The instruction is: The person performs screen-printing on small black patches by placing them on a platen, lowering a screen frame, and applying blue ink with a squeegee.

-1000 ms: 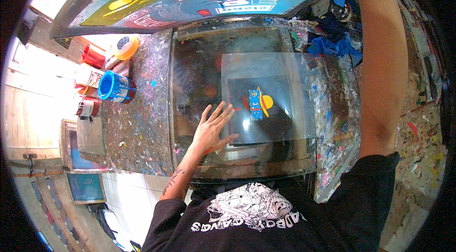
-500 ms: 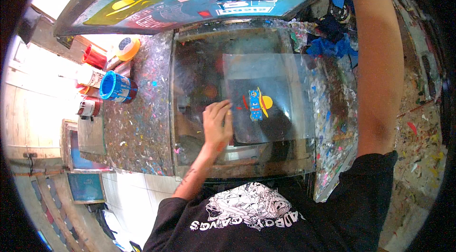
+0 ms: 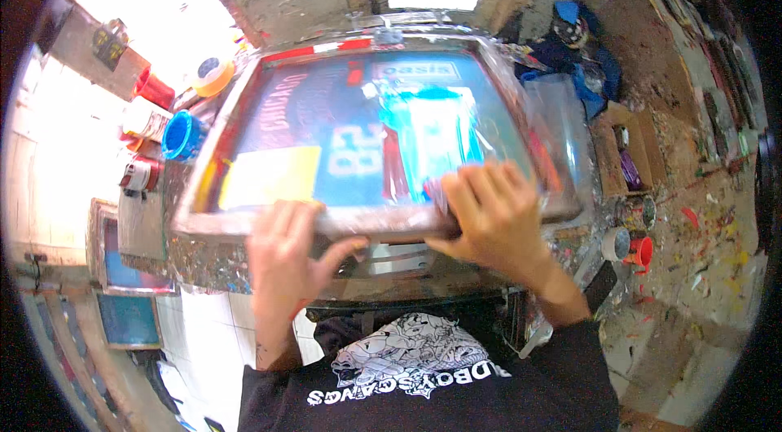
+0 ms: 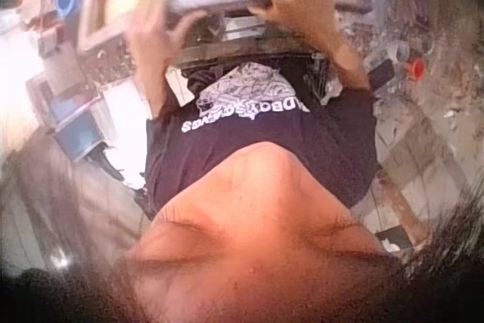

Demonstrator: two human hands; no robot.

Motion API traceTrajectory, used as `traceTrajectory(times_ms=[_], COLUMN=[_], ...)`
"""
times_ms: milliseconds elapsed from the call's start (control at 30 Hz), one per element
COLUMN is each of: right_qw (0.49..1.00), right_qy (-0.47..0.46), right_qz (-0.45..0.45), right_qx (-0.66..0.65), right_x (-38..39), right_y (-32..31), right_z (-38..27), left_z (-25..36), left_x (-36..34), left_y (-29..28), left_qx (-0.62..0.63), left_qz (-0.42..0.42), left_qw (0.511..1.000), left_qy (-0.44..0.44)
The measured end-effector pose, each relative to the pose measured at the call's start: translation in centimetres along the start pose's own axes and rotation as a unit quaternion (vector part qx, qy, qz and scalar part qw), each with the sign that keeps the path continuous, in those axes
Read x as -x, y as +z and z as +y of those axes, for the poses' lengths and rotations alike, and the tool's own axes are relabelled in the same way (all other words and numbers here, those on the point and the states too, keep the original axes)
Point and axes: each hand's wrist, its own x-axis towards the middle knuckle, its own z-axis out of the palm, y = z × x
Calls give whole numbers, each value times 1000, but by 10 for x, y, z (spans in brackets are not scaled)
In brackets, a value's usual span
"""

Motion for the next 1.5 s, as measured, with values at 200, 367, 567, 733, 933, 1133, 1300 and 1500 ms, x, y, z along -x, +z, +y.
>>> traceTrajectory(times_ms=[200,367,567,733,933,1133,1300,1500], right_qw=[982,965,980,966,958,996,988,981], right_qy=[43,31,76,91,76,25,60,111], right_qz=[-141,-164,-139,-186,-217,-76,-128,-117], right_qx=[-117,-204,-119,-153,-172,-34,-65,-111], right_x=[37,37,-48,-67,-51,15,85,78], right_y=[83,98,153,162,153,147,110,59], right_z=[-12,-6,64,87,88,29,-41,-64], left_z=[-47,-51,-56,-58,-56,-54,-58,-53], left_x=[65,62,65,68,68,68,67,64], left_y=[122,139,145,154,152,150,154,134], left_qx=[22,36,36,14,43,44,42,32], left_qz=[51,84,80,63,63,64,76,84], left_qw=[997,993,993,994,994,995,993,992], left_qy=[57,69,74,85,74,63,76,88])
